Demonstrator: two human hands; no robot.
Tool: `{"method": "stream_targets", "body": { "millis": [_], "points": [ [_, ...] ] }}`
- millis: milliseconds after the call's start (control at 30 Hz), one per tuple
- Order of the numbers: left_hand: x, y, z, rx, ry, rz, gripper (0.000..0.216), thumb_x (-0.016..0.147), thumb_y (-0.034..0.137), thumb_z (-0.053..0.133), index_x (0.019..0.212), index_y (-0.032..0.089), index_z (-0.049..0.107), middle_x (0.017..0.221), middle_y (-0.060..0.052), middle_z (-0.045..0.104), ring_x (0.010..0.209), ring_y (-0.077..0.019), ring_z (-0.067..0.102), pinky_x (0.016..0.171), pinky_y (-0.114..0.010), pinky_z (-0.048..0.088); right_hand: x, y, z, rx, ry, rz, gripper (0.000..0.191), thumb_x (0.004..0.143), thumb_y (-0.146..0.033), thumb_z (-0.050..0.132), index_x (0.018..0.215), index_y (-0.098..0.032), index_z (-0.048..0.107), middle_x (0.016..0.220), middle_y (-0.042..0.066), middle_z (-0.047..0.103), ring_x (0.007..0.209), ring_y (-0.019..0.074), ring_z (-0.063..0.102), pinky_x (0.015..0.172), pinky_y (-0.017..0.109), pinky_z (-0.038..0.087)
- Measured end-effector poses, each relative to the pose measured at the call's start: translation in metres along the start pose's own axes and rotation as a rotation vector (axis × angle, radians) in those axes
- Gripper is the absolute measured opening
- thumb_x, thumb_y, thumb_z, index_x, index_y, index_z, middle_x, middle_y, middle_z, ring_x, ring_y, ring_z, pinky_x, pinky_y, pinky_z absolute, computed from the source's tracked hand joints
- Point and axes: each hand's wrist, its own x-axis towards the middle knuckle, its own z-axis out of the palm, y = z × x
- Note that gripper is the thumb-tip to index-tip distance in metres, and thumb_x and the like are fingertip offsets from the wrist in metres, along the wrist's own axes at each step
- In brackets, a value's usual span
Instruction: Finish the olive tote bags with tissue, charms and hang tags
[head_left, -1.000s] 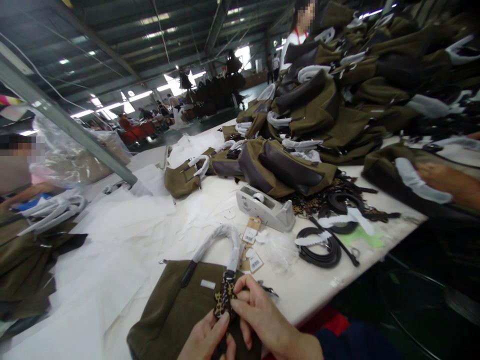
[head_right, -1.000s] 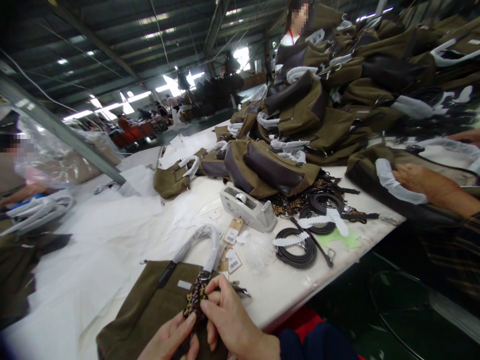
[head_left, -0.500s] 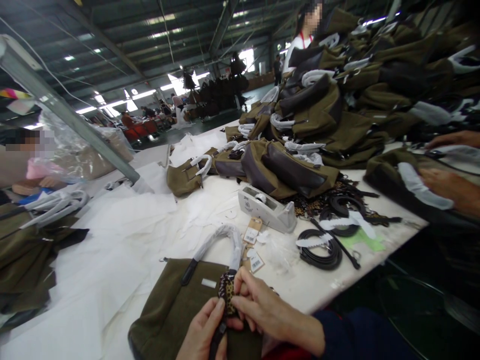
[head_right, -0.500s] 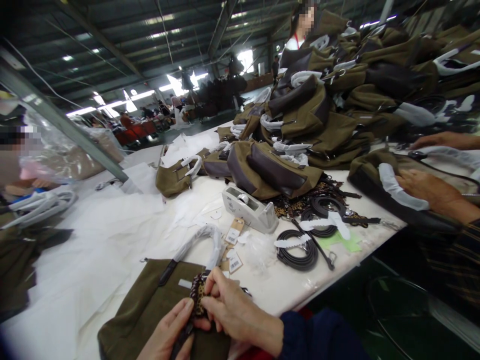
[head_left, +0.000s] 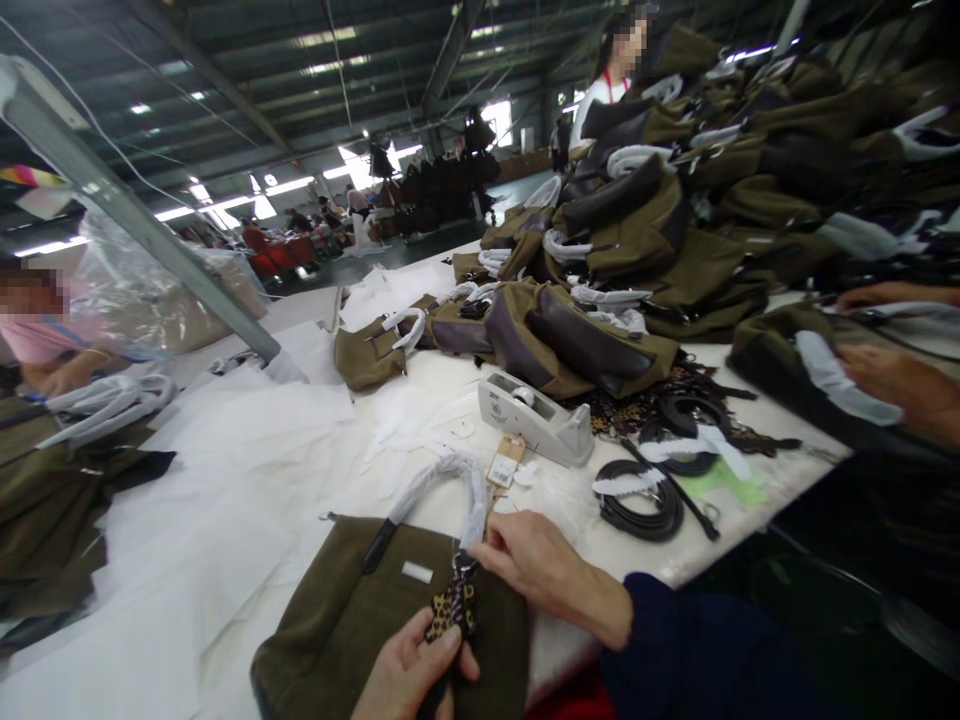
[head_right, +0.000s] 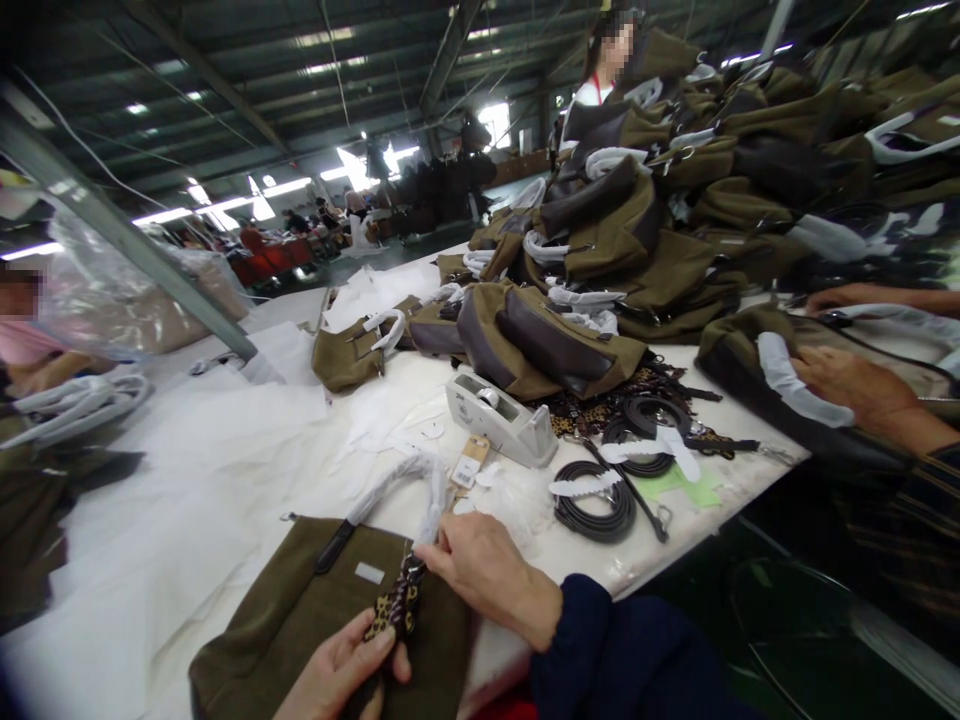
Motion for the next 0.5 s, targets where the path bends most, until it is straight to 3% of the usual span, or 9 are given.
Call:
{"method": "stream_targets", "body": {
  "millis": [100, 200, 300, 400, 500],
  "points": [
    [-0.001, 0.000, -0.002, -0.011, -0.038, -0.033, 0.048, 0.073, 0.059, 0.074, 0.080, 0.015, 0.056, 0.064, -0.002, 0.066, 0.033, -0.0043, 0.047, 0.034, -0.015, 0.027, 0.004, 0.005, 0.008, 0.056, 0.028, -0.017, 0.014, 0.087, -0.025, 0.060, 0.078, -0.017, 0.065, 0.071, 0.002, 0.065, 0.065, 0.0132, 0.055, 0.061, 0.024, 0.033],
    [-0.002, -0.002, -0.004, -0.024, -0.035, -0.081, 0.048, 0.070, 0.057, 0.077, 0.083, 0.017, 0.054, 0.067, -0.003, 0.068, 0.042, -0.0087, 0.057, 0.036, -0.014, 0.033, 0.003, 0.003, 0.011, 0.195, 0.083, -0.050, 0.013, 0.084, -0.016, 0.058, 0.072, -0.016, 0.063, 0.069, 0.000, 0.062, 0.065, 0.0117, 0.054, 0.063, 0.023, 0.036],
    [-0.002, -0.002, -0.005, -0.010, -0.064, -0.078, 0.042, 0.076, 0.055, 0.073, 0.083, 0.017, 0.056, 0.059, -0.002, 0.066, 0.037, -0.0063, 0.051, 0.033, -0.013, 0.026, -0.003, -0.008, 0.013, 0.340, 0.101, -0.114, 0.009, 0.081, -0.014, 0.060, 0.072, -0.016, 0.062, 0.071, -0.001, 0.058, 0.062, 0.0103, 0.050, 0.059, 0.021, 0.036],
    [0.000, 0.000, -0.005, 0.013, -0.113, -0.053, 0.041, 0.079, 0.056, 0.068, 0.080, 0.017, 0.058, 0.044, 0.004, 0.053, 0.028, -0.0044, 0.037, 0.030, -0.014, 0.019, -0.015, -0.019, 0.020, 0.349, 0.036, -0.323, 0.004, 0.081, -0.014, 0.061, 0.079, -0.017, 0.064, 0.077, 0.000, 0.059, 0.067, 0.0110, 0.052, 0.062, 0.021, 0.039],
    [-0.001, 0.002, -0.004, 0.012, -0.100, -0.023, 0.043, 0.075, 0.058, 0.071, 0.078, 0.017, 0.059, 0.042, 0.006, 0.049, 0.028, -0.0049, 0.037, 0.031, -0.015, 0.018, -0.026, -0.023, 0.030, 0.215, -0.034, -0.501, 0.005, 0.081, -0.013, 0.062, 0.082, -0.018, 0.063, 0.080, 0.001, 0.060, 0.074, 0.0130, 0.054, 0.067, 0.022, 0.040]
  ]
}}
